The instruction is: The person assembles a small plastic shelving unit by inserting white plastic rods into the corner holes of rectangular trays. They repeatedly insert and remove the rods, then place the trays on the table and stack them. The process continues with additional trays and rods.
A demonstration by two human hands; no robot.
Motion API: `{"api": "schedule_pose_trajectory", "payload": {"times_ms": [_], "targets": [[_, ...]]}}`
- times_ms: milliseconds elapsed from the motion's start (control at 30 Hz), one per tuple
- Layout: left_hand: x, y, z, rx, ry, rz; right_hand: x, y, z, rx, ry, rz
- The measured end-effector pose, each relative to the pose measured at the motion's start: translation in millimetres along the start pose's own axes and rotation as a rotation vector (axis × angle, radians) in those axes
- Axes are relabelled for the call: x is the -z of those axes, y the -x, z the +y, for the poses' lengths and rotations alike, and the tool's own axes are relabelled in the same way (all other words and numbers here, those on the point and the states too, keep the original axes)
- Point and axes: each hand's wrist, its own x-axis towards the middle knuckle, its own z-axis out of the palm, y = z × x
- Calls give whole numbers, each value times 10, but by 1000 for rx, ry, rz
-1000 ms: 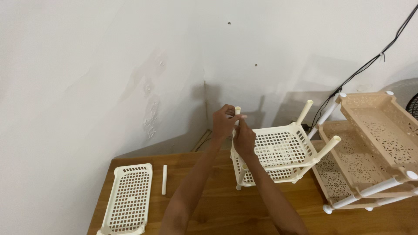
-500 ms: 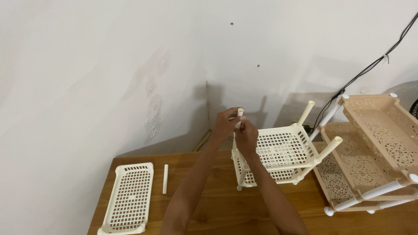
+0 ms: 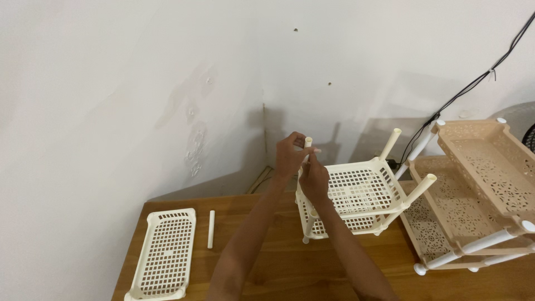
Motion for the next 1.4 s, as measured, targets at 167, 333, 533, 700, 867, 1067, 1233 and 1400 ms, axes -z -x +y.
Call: {"api": "schedule_pose_trajectory", "payload": {"times_ms": [167, 333, 533, 700, 867, 1067, 1233, 1400], "targets": [[38, -1, -38, -20, -43, -11, 96, -44, -113, 132, 5, 32], [210, 44, -38, -46, -37, 66, 280, -146, -390, 101, -59, -63], [618, 178, 11, 112, 35, 59, 226, -111, -822, -104, -268, -134], [1089, 384, -92, 245, 202, -10, -32, 35, -914, -318, -318, -319], [1609, 665, -443, 274, -110, -88, -408, 233, -876, -398, -609, -586], [1947, 958, -1067, 450, -166, -95, -753, 535, -1044, -525, -534, -686], [2130, 1336, -1705, 485, -349, -129, -1106, 871, -973, -552, -507, -783], [2227, 1717, -2189, 515, -384, -153, -1666, 1311, -747, -660, -475, -865]]}}
